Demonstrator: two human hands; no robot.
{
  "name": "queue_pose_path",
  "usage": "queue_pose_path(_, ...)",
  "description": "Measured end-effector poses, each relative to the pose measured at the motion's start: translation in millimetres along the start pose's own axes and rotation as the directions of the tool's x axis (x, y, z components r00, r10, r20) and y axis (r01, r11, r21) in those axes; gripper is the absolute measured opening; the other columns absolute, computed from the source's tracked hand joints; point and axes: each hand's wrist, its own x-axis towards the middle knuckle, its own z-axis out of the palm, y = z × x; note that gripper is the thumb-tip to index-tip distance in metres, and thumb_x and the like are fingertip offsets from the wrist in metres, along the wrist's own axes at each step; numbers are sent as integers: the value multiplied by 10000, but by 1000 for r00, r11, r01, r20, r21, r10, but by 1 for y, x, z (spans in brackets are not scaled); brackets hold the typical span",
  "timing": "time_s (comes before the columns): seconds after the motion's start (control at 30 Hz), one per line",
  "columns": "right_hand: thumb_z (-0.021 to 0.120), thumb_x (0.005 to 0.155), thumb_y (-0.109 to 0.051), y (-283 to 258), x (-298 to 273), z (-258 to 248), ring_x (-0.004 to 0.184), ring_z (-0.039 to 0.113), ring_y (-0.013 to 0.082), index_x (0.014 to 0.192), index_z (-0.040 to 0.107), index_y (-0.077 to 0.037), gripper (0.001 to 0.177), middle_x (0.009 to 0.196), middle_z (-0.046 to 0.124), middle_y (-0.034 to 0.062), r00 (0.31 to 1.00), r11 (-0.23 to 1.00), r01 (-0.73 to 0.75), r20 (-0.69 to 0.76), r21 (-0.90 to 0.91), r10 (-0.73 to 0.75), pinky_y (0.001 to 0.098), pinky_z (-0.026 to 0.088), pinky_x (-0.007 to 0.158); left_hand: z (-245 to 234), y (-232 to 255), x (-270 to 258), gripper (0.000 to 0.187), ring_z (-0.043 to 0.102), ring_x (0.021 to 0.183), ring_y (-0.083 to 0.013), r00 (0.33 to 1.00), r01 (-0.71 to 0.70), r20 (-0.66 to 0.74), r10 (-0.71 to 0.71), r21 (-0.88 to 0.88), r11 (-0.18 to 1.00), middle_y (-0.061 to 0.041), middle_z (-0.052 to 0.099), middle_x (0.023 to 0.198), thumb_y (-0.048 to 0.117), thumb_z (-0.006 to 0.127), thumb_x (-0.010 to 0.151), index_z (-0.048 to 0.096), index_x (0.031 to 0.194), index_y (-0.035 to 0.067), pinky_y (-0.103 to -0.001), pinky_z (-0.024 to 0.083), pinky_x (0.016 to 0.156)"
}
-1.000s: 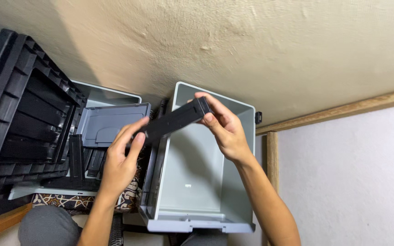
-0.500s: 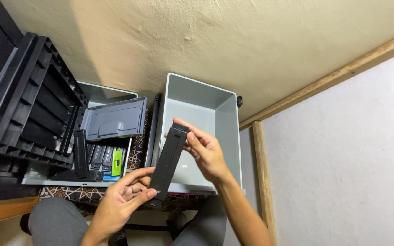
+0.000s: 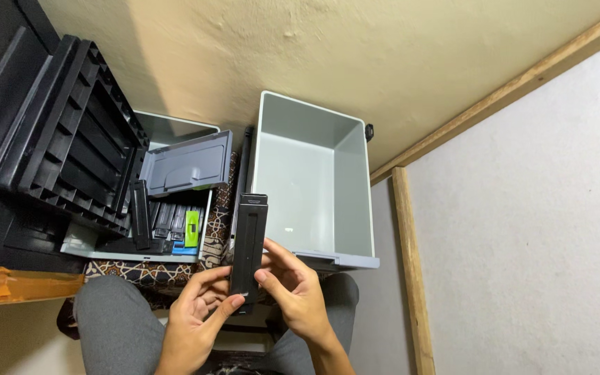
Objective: The person assembles a plastic storage box by removing black corner clips and a green latch from the box edges and placing them into a nearby open container. The person then handles the box lid, aligns it, and sets it aside.
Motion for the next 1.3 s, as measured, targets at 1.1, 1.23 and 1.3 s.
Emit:
queue_pose_path(1.1, 748, 897, 49, 10, -27, -5, 940, 693, 136, 1386, 616, 37, 506, 1132, 735, 110, 982, 992, 103, -153, -73, -113, 263, 584, 810, 28, 20, -7, 560, 705, 1062, -172, 999, -29, 44, 18, 271, 962, -117, 724, 1175, 166, 632, 947, 507, 1474, 29, -314, 566, 925)
queue_pose_path(1.23, 773, 879, 45, 9, -33, 7, 933, 698, 131, 1374, 642, -2, 513, 1071, 706, 80, 966, 947, 159, -156, -280, -208, 253, 595, 801, 27, 18, -4, 549, 650, 1223, -185, 989, -143, 56, 134, 214, 966, -137, 645, 1357, 240, 580, 1003, 488, 1487, -4, -329, 523, 1026)
queue_pose_path(1.3, 779, 883, 42, 6, -35, 12, 919, 693, 131, 1379, 648, -7, 516, 1051, 709, 85, 959, 898, 198, -113, -393, -260, 245, 589, 796, 24, 13, -3, 569, 657, 1197, -182, 994, -107, 46, 101, 165, 981, -133, 645, 1353, 266, 578, 997, 475, 1492, 4, -331, 529, 1010)
